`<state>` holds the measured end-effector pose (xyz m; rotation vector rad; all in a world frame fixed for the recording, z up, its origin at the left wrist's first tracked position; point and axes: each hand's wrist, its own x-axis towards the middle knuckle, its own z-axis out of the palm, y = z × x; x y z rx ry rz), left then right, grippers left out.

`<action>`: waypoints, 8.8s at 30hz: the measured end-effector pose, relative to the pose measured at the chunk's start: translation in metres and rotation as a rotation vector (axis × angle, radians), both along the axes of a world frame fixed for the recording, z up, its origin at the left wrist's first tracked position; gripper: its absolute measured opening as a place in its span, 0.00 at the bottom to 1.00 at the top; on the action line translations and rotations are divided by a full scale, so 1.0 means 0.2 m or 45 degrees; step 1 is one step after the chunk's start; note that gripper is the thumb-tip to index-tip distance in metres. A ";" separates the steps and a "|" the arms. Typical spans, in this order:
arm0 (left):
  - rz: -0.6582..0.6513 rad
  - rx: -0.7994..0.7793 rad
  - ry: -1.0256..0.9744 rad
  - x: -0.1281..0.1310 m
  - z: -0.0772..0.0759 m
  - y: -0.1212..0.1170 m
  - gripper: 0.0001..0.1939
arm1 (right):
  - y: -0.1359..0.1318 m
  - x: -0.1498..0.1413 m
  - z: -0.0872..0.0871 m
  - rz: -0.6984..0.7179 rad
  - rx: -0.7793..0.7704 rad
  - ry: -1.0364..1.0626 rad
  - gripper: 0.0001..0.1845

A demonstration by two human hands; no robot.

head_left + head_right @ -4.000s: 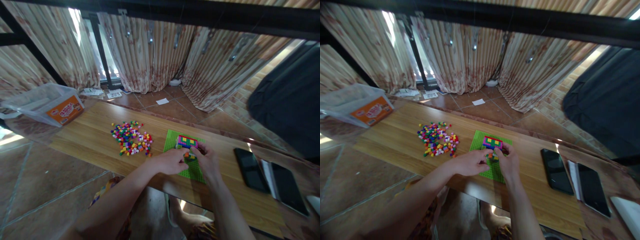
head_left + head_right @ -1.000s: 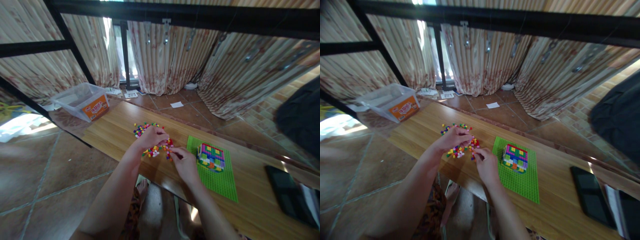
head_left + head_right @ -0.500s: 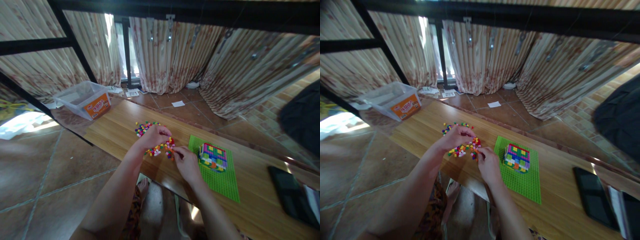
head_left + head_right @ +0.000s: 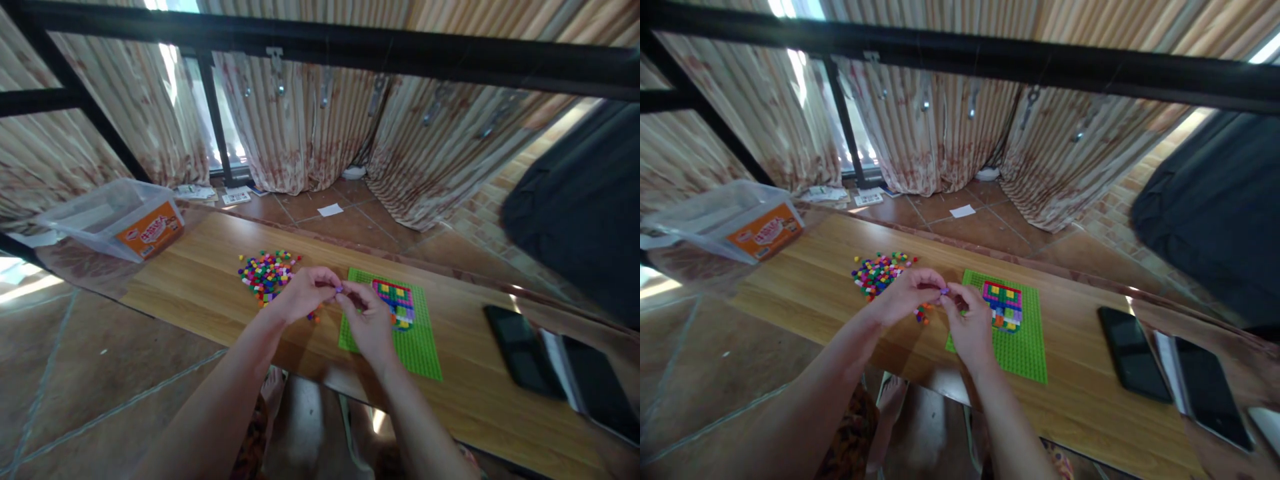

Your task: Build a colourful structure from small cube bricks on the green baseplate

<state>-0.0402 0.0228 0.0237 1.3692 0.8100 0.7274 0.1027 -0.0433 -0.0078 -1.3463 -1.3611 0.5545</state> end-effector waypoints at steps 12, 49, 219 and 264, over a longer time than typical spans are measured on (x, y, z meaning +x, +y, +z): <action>0.013 -0.231 -0.143 0.19 0.02 -0.08 0.08 | -0.09 0.15 0.08 -0.134 0.030 -0.163 0.11; -0.330 0.579 0.611 0.25 -0.02 -0.10 0.16 | -0.15 0.40 0.02 -0.171 0.041 -0.884 0.11; 0.277 0.793 1.061 -0.40 0.05 0.14 0.10 | -0.26 0.43 0.01 -0.220 0.012 -1.505 0.21; 0.281 0.404 1.435 -0.53 -0.06 0.18 0.15 | -0.02 -0.15 -0.16 0.107 -0.198 -0.767 0.16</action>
